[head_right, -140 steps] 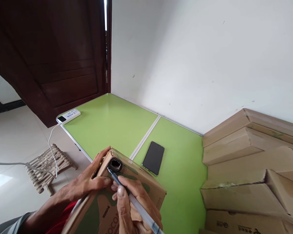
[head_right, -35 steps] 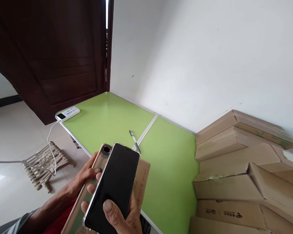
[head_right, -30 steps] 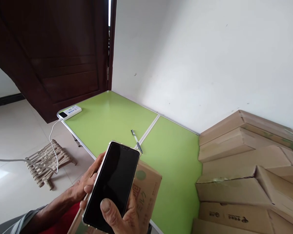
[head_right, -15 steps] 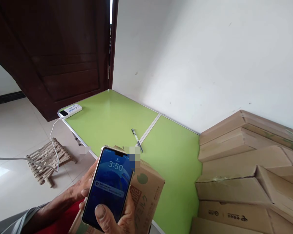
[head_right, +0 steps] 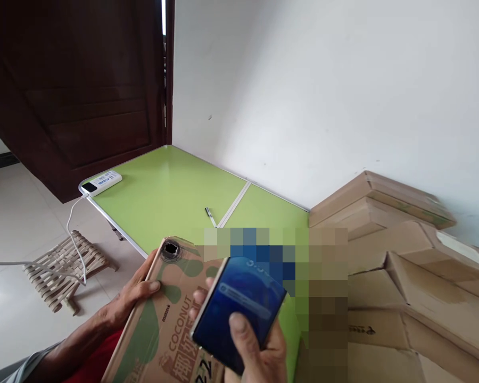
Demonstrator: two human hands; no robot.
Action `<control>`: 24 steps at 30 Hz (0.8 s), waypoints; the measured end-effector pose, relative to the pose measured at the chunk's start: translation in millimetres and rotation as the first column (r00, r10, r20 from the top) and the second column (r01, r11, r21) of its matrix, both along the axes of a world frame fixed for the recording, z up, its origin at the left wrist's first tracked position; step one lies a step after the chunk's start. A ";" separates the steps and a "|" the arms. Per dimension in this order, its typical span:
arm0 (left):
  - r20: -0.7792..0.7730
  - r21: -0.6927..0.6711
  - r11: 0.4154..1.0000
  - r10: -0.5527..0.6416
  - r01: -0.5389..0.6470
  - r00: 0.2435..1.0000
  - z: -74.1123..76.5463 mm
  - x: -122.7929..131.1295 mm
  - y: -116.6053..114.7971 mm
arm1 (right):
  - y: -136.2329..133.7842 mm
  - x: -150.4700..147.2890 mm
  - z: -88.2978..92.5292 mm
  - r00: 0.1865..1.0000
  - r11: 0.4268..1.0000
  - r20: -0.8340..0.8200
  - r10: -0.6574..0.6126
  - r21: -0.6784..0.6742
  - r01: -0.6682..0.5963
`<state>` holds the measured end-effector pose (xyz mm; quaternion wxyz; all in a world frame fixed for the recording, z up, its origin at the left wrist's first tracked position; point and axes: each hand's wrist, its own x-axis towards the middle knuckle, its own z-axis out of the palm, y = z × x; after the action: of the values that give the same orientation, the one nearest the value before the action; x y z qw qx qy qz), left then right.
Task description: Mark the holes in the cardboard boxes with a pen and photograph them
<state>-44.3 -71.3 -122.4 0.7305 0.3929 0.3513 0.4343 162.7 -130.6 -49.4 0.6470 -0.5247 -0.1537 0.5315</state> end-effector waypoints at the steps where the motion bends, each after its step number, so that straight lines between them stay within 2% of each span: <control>1: 0.008 -0.010 1.000 0.006 -0.006 1.000 -0.1 -0.4 -0.1 | 7.3 12.3 -2.2 0.997 0.999 0.059 -0.045 -0.009 0.046; 4: 0.065 -0.034 0.999 0.031 -0.029 0.997 1.2 -2.2 -1.1 | 32.8 51.5 -20.6 0.955 0.977 0.231 -0.185 -0.061 0.204; 6: 0.096 -0.062 0.997 0.047 -0.042 0.994 2.5 -4.1 -2.0 | 51.4 75.4 -42.0 0.920 0.964 0.332 -0.209 -0.086 0.250; 10: 0.084 -0.128 0.990 0.075 -0.064 0.994 3.4 -8.3 -3.2 | 83.6 107.0 -87.7 0.874 0.973 0.480 -0.078 -0.154 0.172; 13: 0.089 -0.121 0.990 0.084 -0.073 0.992 3.0 -9.1 -2.7 | 95.7 117.1 -109.5 0.833 0.966 0.553 -0.004 -0.212 0.145; 19: 0.069 -0.142 0.986 0.102 -0.091 0.992 5.0 -7.6 -0.8 | 100.8 122.9 -126.1 0.682 0.945 0.720 0.130 -0.298 0.135; 24: 0.062 -0.159 0.984 0.095 -0.084 0.994 8.3 -7.8 0.1 | 102.3 121.2 -125.1 0.468 0.896 0.844 0.263 -0.393 0.206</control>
<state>-52.1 -71.2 -114.1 0.7505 0.3031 0.3759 0.4511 283.8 -28.3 -174.5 0.3267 -0.8518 -0.3488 0.2145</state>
